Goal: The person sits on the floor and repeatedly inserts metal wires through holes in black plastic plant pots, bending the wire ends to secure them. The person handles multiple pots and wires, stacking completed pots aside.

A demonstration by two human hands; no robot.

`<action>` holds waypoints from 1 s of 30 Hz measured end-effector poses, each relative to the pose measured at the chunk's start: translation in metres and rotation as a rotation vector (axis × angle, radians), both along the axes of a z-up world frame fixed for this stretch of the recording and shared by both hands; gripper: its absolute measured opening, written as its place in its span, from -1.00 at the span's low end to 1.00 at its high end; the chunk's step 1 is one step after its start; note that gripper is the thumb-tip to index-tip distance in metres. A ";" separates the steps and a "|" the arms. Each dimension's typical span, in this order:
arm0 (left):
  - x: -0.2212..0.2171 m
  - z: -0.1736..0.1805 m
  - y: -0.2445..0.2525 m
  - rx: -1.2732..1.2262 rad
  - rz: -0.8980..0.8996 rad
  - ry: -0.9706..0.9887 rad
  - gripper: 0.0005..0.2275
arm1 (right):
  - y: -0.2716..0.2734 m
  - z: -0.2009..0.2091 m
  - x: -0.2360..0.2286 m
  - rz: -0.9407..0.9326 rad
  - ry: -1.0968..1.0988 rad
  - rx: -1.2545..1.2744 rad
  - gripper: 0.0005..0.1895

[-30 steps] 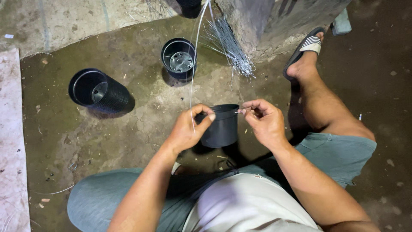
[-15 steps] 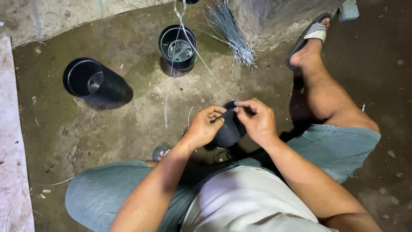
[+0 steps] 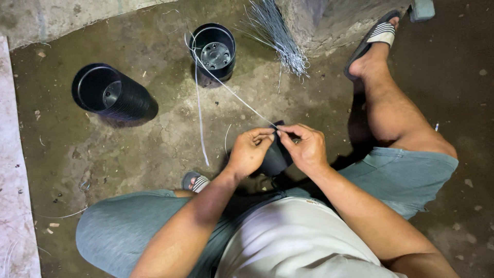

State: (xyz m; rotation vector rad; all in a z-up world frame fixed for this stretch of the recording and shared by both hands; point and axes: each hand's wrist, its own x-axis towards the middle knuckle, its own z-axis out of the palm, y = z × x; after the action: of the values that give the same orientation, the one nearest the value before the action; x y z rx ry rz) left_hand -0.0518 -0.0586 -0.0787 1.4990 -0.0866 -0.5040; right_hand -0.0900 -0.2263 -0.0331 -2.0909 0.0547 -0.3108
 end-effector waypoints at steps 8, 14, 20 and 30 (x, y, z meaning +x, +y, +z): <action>-0.005 0.027 -0.002 0.276 0.116 -0.127 -0.76 | -0.001 -0.002 -0.008 0.033 0.110 -0.034 -0.84; -0.007 0.034 0.001 0.200 0.053 -0.217 -0.79 | -0.013 0.003 -0.007 0.145 0.139 0.003 -0.87; -0.007 0.039 0.005 0.486 -0.083 -0.608 -0.86 | -0.027 0.004 -0.004 0.252 0.146 0.023 -0.71; -0.007 0.051 0.009 0.471 -0.249 -0.682 -0.84 | -0.037 -0.013 -0.002 0.436 0.199 -0.068 -0.83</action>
State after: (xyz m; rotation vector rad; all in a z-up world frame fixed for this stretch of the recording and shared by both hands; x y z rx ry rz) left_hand -0.0588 -0.0492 -0.0275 2.0873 -0.7363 -0.1905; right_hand -0.0922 -0.2637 -0.0463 -2.1296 -0.2938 0.1609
